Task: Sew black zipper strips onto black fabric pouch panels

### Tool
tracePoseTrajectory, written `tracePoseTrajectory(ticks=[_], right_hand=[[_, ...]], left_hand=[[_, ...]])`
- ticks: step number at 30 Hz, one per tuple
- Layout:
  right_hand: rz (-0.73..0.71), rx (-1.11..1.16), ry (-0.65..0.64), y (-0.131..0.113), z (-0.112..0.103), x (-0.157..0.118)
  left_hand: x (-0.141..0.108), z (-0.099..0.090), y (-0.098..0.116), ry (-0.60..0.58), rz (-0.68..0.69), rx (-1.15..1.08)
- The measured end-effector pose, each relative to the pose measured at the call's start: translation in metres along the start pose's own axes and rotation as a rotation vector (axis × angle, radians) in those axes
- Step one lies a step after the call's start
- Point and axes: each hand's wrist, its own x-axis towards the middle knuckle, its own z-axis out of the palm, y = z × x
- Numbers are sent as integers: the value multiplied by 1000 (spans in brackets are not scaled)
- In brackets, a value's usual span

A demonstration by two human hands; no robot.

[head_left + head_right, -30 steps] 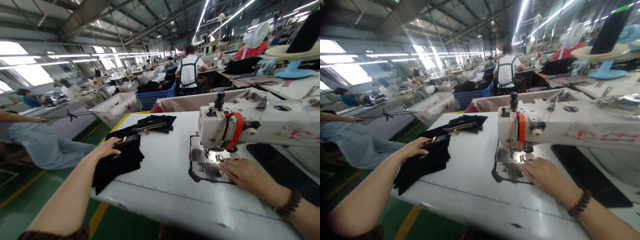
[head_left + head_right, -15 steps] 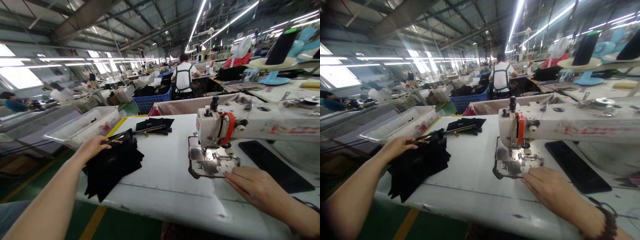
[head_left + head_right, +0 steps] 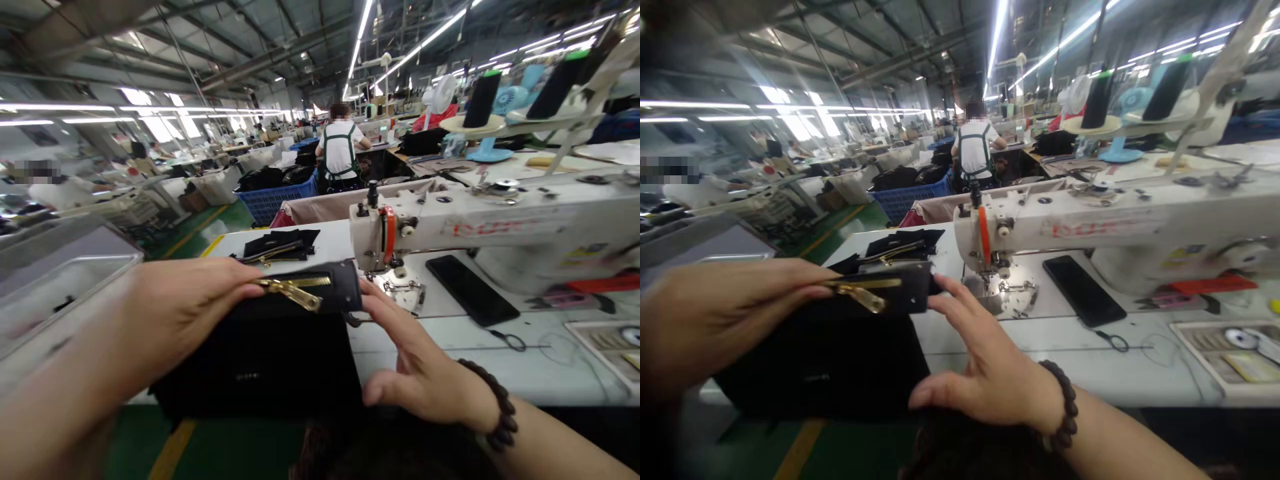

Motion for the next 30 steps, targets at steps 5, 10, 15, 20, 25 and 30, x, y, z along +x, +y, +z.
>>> tracePoseTrajectory(ticks=[5, 10, 15, 20, 25, 30], right_hand=[[208, 156, 150, 8, -7, -11], [299, 164, 205, 23, -13, -20], [304, 65, 201, 22, -8, -20], [279, -6, 77, 18, -14, -22], [307, -12, 15, 19, -20, -22], [352, -55, 108, 23, -17, -20]], left_hand=[[23, 70, 31, -300, 90, -144], [30, 92, 27, -515, 12, -393], [33, 114, 55, -508, -16, -453], [28, 131, 64, -468, -218, -648], [22, 137, 59, -457, -347, -828], [20, 143, 56, -477, -404, -934]])
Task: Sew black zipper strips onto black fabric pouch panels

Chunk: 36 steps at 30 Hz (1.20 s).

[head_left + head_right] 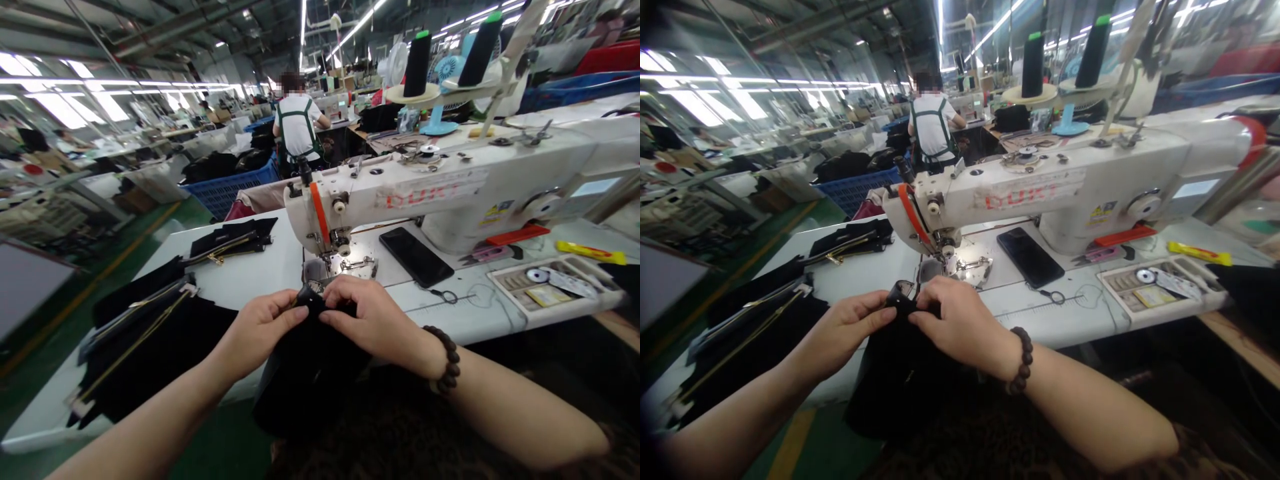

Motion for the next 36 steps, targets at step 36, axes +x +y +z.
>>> tracePoseTrajectory(ticks=[36], right_hand=[[134, 137, -72, -6, 6, 10]], left_hand=[[0, 2, -17, 62, 96, -2]])
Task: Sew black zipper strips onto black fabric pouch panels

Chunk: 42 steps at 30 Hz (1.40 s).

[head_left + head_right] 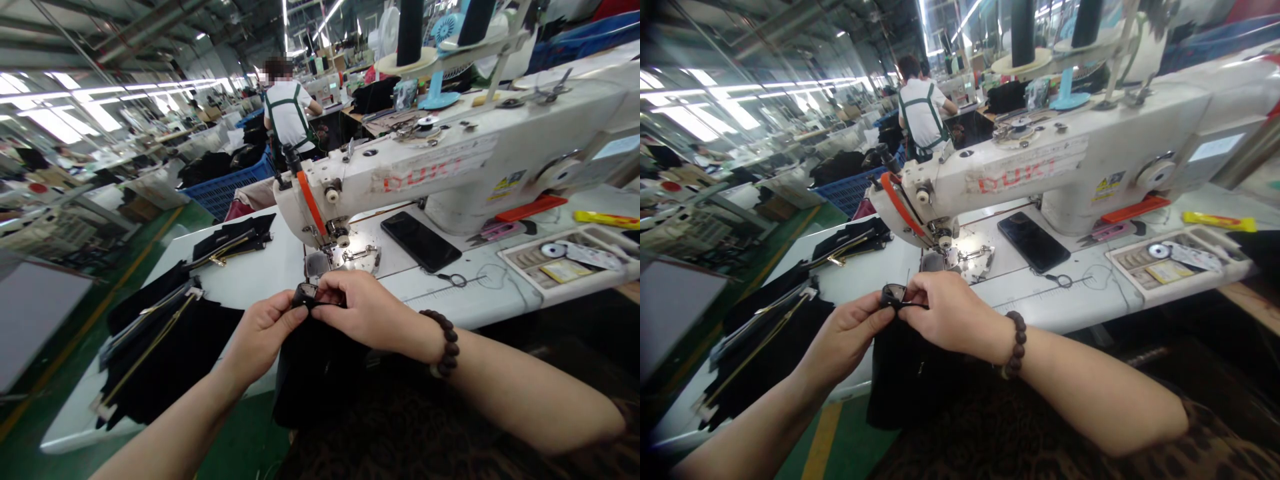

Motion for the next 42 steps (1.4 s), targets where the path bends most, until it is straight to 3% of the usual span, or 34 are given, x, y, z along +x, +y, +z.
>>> tracePoseTrajectory(ticks=[7, 13, 20, 24, 30, 33, 36, 42], right_hand=[[56, -1, 13, 1, -1, 2], [162, 212, -34, 4, -2, 6], [181, 355, 62, 10, 5, 6], [203, 429, 94, 12, 9, 8], [136, 302, -6, 20, 6, 6], [123, 185, 25, 28, 8, 2], [-46, 6, 49, 40, 8, -1], [-792, -559, -226, 68, -14, 11]], left_hand=[[1, 3, 6, 47, -2, 173], [4, 2, 9, 15, -10, 197], [9, 4, 13, 81, -21, 139], [12, 0, 15, 78, 6, 234], [22, -12, 25, -14, 57, 474], [30, -21, 24, -51, 51, 558], [41, -30, 18, -105, -9, 497], [67, -40, -2, -229, -145, 307]])
